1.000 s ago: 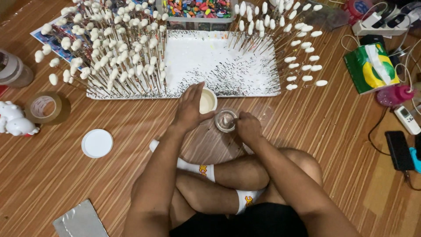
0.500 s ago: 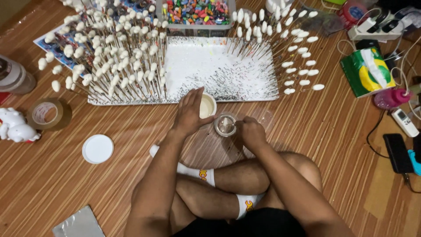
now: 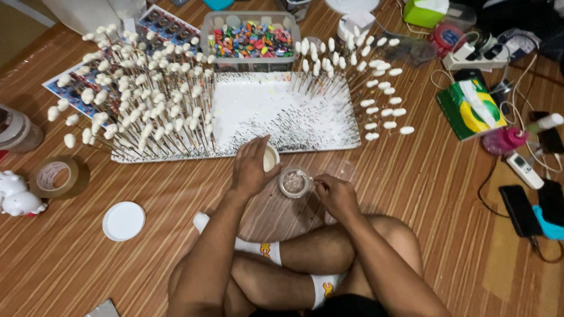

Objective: Dipping small white objects on sticks into a liquid and placing them into a tray

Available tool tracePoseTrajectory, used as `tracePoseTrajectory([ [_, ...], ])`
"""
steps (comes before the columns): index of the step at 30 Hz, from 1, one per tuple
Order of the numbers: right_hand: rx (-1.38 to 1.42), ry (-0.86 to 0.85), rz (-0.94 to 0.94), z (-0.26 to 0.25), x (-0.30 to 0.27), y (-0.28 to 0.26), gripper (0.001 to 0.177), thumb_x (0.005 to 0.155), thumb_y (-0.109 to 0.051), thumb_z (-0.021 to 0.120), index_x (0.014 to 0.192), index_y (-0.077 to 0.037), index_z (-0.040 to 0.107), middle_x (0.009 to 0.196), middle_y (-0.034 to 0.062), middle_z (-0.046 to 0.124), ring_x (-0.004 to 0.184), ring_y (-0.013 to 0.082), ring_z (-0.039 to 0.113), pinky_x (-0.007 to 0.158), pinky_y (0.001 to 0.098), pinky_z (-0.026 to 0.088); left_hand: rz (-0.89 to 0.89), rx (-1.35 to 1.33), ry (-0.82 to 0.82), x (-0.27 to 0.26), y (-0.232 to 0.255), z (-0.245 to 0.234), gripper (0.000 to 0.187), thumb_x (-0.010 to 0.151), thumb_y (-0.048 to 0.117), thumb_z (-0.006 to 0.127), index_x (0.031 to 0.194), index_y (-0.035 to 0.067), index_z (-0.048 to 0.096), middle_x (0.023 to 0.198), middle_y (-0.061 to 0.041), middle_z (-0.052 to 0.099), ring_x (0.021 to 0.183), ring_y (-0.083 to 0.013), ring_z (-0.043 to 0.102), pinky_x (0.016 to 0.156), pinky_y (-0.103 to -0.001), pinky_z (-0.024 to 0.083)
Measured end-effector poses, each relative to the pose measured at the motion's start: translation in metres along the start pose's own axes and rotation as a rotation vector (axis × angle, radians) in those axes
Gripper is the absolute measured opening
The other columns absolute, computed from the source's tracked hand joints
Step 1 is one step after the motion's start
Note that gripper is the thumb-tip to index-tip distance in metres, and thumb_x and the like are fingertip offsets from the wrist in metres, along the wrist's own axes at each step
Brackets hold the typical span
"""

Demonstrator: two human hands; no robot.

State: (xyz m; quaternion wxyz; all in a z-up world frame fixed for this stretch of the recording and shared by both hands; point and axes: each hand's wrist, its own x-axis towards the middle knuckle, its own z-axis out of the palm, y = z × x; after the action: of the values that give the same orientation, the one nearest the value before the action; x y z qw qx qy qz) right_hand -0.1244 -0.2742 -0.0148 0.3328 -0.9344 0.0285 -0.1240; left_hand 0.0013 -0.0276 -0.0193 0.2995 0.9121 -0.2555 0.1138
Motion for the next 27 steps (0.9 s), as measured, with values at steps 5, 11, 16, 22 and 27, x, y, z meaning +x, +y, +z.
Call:
tracePoseTrajectory([
  [5, -0.061, -0.022, 0.032, 0.013, 0.001, 0.01, 0.021, 0.087, -0.024, 0.07, 0.106, -0.02, 0.079, 0.094, 0.0123, 0.079, 0.088, 0.0371, 0.076, 0.077, 0.0491, 0.061, -0.017, 0.006, -0.031, 0.002, -0.009, 0.009, 0.085, 0.086, 0.058, 0.07, 0.152, 0.01, 0.045, 0.14, -0.015, 0.059, 0.139, -0.0294, 0.051, 0.121, -0.048, 0.029],
  [11, -0.047, -0.057, 0.054, 0.011, 0.001, 0.013, 0.02, 0.087, -0.023, 0.069, 0.105, -0.021, 0.079, 0.089, 0.0141, 0.079, 0.083, 0.0385, 0.075, 0.075, 0.0483, 0.061, -0.013, 0.019, -0.034, 0.002, -0.008, 0.006, 0.083, 0.088, 0.059, 0.068, 0.151, 0.01, 0.046, 0.139, -0.015, 0.058, 0.139, -0.0293, 0.051, 0.122, -0.047, 0.028],
  [16, -0.029, 0.094, -0.014, 0.021, 0.002, 0.018, 0.015, 0.09, -0.023, 0.072, 0.104, -0.023, 0.077, 0.086, 0.0117, 0.078, 0.082, 0.0343, 0.076, 0.07, 0.0458, 0.061, -0.033, 0.02, -0.046, 0.002, -0.007, 0.007, 0.083, 0.087, 0.058, 0.069, 0.152, 0.01, 0.045, 0.141, -0.013, 0.058, 0.139, -0.0282, 0.05, 0.122, -0.047, 0.028],
  [22, -0.084, -0.12, 0.136, 0.02, 0.002, 0.009, 0.021, 0.089, -0.027, 0.064, 0.104, -0.022, 0.078, 0.093, 0.0154, 0.079, 0.088, 0.0406, 0.075, 0.078, 0.0494, 0.061, -0.026, 0.029, -0.04, 0.005, -0.007, 0.005, 0.082, 0.087, 0.055, 0.07, 0.151, 0.01, 0.047, 0.139, -0.013, 0.059, 0.139, -0.028, 0.05, 0.122, -0.046, 0.028],
  [27, -0.086, -0.083, 0.109, 0.021, 0.001, 0.02, 0.021, 0.085, -0.024, 0.067, 0.102, -0.022, 0.079, 0.088, 0.0149, 0.079, 0.085, 0.0401, 0.075, 0.076, 0.0495, 0.062, -0.029, 0.04, -0.035, 0.002, -0.006, 0.007, 0.081, 0.086, 0.056, 0.069, 0.15, 0.011, 0.048, 0.137, -0.012, 0.059, 0.139, -0.027, 0.05, 0.121, -0.046, 0.029],
])
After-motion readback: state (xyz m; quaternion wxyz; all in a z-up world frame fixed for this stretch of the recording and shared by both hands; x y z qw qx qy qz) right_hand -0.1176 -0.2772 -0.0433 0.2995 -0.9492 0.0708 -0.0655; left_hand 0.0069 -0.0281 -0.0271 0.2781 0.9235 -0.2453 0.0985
